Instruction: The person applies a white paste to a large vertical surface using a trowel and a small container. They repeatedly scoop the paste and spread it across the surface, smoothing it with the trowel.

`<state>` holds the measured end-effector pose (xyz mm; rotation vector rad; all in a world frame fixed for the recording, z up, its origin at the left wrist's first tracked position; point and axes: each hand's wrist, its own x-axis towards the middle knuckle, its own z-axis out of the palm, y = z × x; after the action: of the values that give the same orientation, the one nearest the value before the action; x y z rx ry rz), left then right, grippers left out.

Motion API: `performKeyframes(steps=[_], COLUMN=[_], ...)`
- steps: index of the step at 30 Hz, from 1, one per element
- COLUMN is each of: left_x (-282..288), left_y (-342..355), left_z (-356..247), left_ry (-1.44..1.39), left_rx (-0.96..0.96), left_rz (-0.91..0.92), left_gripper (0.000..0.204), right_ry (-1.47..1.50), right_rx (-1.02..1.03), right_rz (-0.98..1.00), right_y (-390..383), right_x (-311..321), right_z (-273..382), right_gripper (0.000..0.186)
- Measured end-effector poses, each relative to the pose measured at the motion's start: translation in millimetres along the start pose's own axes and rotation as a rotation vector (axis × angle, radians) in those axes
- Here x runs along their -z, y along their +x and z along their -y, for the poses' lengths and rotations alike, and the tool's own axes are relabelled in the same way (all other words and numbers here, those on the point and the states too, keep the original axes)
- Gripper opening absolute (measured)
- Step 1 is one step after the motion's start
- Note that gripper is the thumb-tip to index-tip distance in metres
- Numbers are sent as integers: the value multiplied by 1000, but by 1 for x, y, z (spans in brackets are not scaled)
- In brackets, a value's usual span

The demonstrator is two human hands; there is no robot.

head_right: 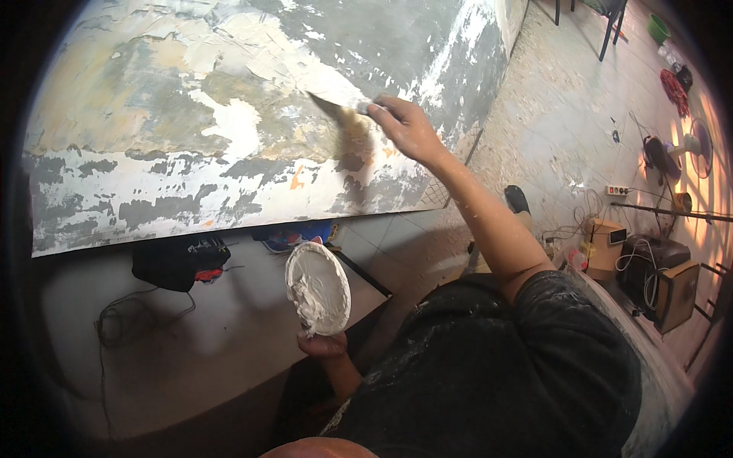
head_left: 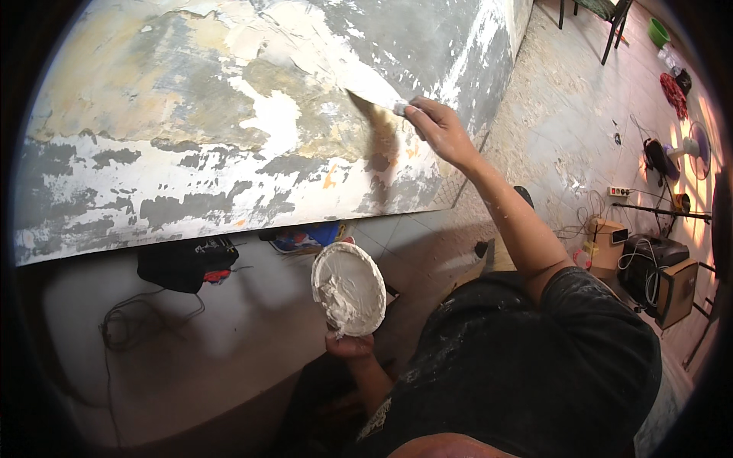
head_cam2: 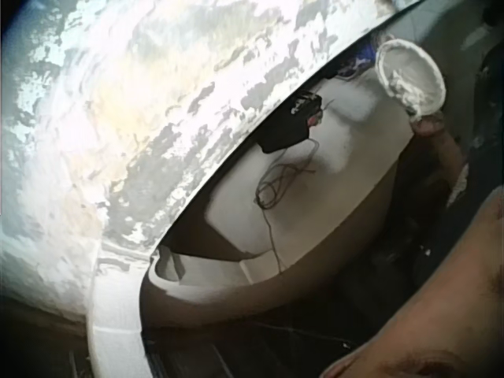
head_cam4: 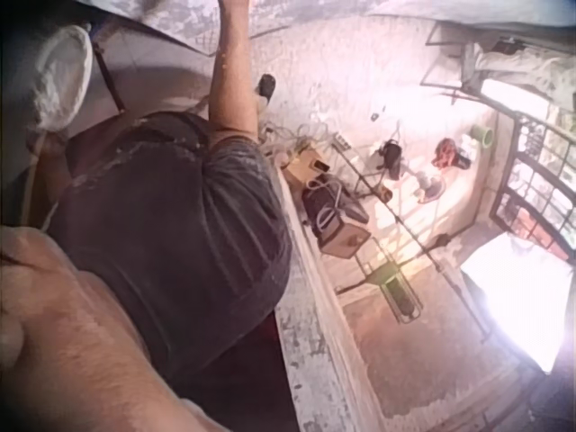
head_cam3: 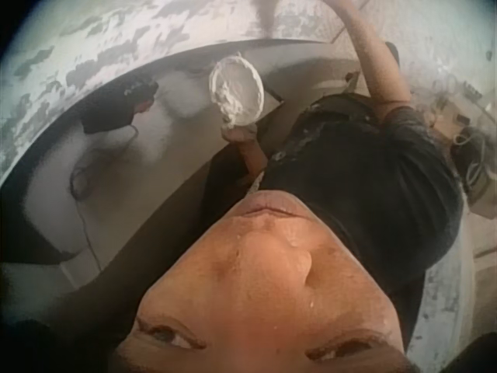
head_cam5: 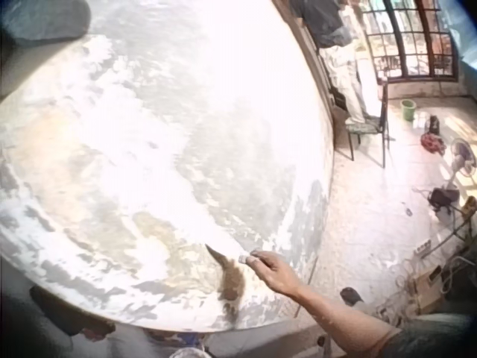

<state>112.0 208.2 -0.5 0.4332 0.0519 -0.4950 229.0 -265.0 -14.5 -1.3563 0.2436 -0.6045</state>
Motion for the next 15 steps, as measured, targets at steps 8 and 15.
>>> performKeyframes(steps=[8, 15], left_x=[-2, 12], left_y=[-4, -11], left_z=[11, -2], left_ry=[-52, -64], left_rx=[-18, -9], left_rz=[190, -22], left_gripper=[72, 70], right_ry=[-156, 22], right_rx=[-54, -77], right_rz=[-32, 21], right_y=[-10, 6], right_x=[51, 11], right_z=[-32, -42], right_gripper=[38, 37])
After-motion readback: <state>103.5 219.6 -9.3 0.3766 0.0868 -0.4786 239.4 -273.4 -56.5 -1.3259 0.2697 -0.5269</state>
